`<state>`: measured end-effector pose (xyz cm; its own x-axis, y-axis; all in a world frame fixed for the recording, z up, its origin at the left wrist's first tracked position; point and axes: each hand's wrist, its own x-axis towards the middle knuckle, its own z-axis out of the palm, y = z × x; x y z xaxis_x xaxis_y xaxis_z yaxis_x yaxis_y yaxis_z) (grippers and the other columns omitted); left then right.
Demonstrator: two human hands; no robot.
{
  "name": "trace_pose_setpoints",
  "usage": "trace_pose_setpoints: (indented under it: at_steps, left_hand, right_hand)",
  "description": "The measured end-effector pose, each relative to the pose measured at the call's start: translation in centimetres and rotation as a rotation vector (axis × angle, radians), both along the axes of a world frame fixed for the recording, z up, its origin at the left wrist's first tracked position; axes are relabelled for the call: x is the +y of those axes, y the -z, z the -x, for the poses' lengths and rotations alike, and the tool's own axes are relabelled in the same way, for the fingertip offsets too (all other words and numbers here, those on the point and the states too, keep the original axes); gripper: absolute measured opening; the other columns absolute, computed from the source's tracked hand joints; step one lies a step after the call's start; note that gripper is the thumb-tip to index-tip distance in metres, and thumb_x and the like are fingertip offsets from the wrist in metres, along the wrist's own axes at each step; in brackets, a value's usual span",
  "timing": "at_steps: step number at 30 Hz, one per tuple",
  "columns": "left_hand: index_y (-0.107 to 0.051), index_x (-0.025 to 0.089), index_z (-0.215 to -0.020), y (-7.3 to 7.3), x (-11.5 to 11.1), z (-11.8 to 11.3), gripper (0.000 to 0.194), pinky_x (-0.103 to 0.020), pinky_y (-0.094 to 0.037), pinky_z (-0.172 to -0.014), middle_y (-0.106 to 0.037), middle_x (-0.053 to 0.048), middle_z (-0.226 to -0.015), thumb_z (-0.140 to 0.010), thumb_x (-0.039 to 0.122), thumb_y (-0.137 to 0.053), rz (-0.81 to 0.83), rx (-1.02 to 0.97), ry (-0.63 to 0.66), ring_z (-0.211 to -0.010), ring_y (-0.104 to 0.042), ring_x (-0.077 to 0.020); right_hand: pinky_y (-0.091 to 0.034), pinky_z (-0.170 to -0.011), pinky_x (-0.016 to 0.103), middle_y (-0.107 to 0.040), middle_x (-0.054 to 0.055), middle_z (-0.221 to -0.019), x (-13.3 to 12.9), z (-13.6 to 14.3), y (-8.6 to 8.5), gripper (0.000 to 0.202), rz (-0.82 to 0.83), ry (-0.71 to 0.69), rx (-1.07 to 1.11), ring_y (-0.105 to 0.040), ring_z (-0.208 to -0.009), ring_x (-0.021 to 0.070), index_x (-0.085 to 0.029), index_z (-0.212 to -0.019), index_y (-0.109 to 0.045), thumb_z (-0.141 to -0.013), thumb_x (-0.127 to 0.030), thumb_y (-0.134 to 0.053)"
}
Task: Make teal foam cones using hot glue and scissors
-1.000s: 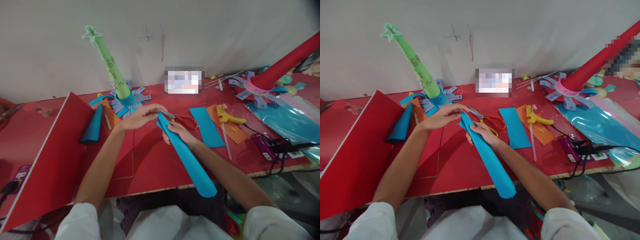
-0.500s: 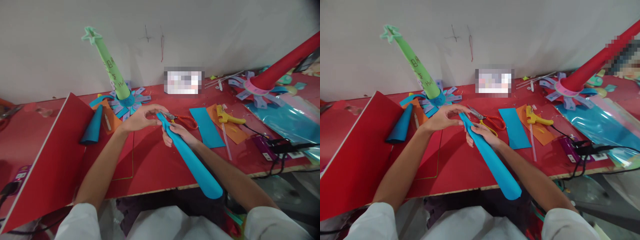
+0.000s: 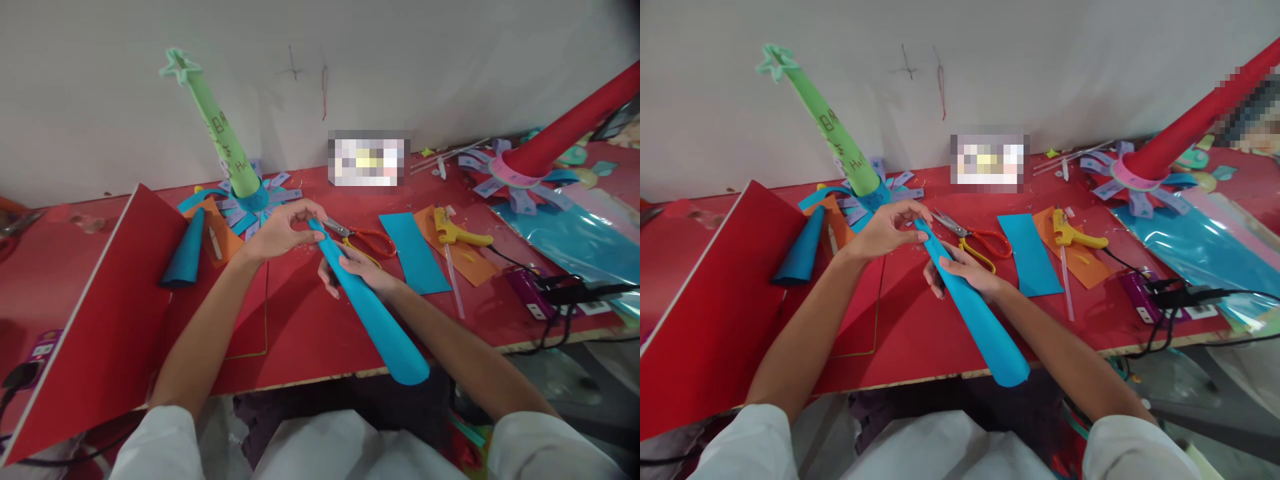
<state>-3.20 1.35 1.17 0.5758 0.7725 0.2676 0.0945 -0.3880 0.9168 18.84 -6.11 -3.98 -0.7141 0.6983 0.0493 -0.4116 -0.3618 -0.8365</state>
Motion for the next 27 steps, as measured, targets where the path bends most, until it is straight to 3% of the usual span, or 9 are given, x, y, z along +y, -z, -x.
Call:
trace_pose_setpoints:
  at_steps: [7,11,13,18,23,27]
  left_hand:
    - [-0.070,0.019,-0.096,0.0,0.2,0.0,0.039,-0.028,-0.056,-0.076,-0.072,-0.007,-0.100,-0.078,0.046,-0.091,-0.018,0.001,-0.051,-0.088,-0.067,-0.0166]
    - [-0.070,0.019,-0.099,0.2,0.0,-0.3,0.037,-0.030,-0.056,-0.083,-0.072,-0.007,-0.103,-0.081,0.046,-0.089,-0.054,0.066,-0.063,-0.093,-0.067,-0.0172]
    - [-0.071,0.019,-0.100,0.4,-0.2,-0.7,0.036,-0.032,-0.055,-0.087,-0.073,-0.007,-0.106,-0.082,0.046,-0.088,-0.049,0.094,-0.057,-0.096,-0.067,-0.0180]
    - [-0.070,0.019,-0.101,1.0,-0.5,-1.8,0.032,-0.034,-0.054,-0.092,-0.073,-0.007,-0.106,-0.083,0.040,-0.087,-0.011,0.076,-0.043,-0.099,-0.068,-0.0195]
    - [-0.071,0.019,-0.102,1.3,-0.5,-2.2,0.030,-0.034,-0.054,-0.091,-0.073,-0.007,-0.106,-0.083,0.037,-0.086,-0.010,0.064,-0.075,-0.099,-0.068,-0.0194]
    - [-0.070,0.019,-0.102,1.1,-0.4,-2.2,0.030,-0.032,-0.054,-0.088,-0.074,-0.007,-0.104,-0.083,0.036,-0.085,0.016,0.048,-0.092,-0.096,-0.068,-0.0185]
  right_hand:
    - [-0.056,-0.063,0.033,-0.071,0.005,-0.097,-0.1,0.3,0.3,0.065,-0.065,0.054,-0.061,-0.067,-0.065,0.0161,-0.023,-0.141,-0.047,-0.094,-0.060,-0.074]
    - [-0.056,-0.079,0.033,-0.068,0.007,-0.115,0.2,0.6,0.6,0.051,-0.296,0.482,-0.266,-0.067,-0.091,0.0185,-0.025,-0.127,-0.059,-0.093,-0.059,-0.076]
    - [-0.053,-0.080,0.032,-0.066,0.006,-0.111,0.5,0.4,0.6,0.042,-0.392,0.629,-0.353,-0.063,-0.094,0.0185,-0.025,-0.115,-0.063,-0.095,-0.060,-0.074]
    - [-0.042,-0.066,0.029,-0.057,0.000,-0.086,0.8,-0.1,0.4,0.036,-0.421,0.682,-0.426,-0.050,-0.072,0.0146,-0.023,-0.099,-0.062,-0.098,-0.059,-0.068]
    - [-0.038,-0.065,0.030,-0.054,0.000,-0.083,1.3,0.2,-0.2,0.039,-0.455,0.742,-0.419,-0.048,-0.074,0.0153,-0.023,-0.090,-0.061,-0.098,-0.060,-0.067]
    - [-0.034,-0.062,0.029,-0.050,-0.002,-0.078,1.8,0.4,-0.5,0.041,-0.423,0.702,-0.414,-0.043,-0.069,0.0143,-0.023,-0.089,-0.058,-0.096,-0.062,-0.067]
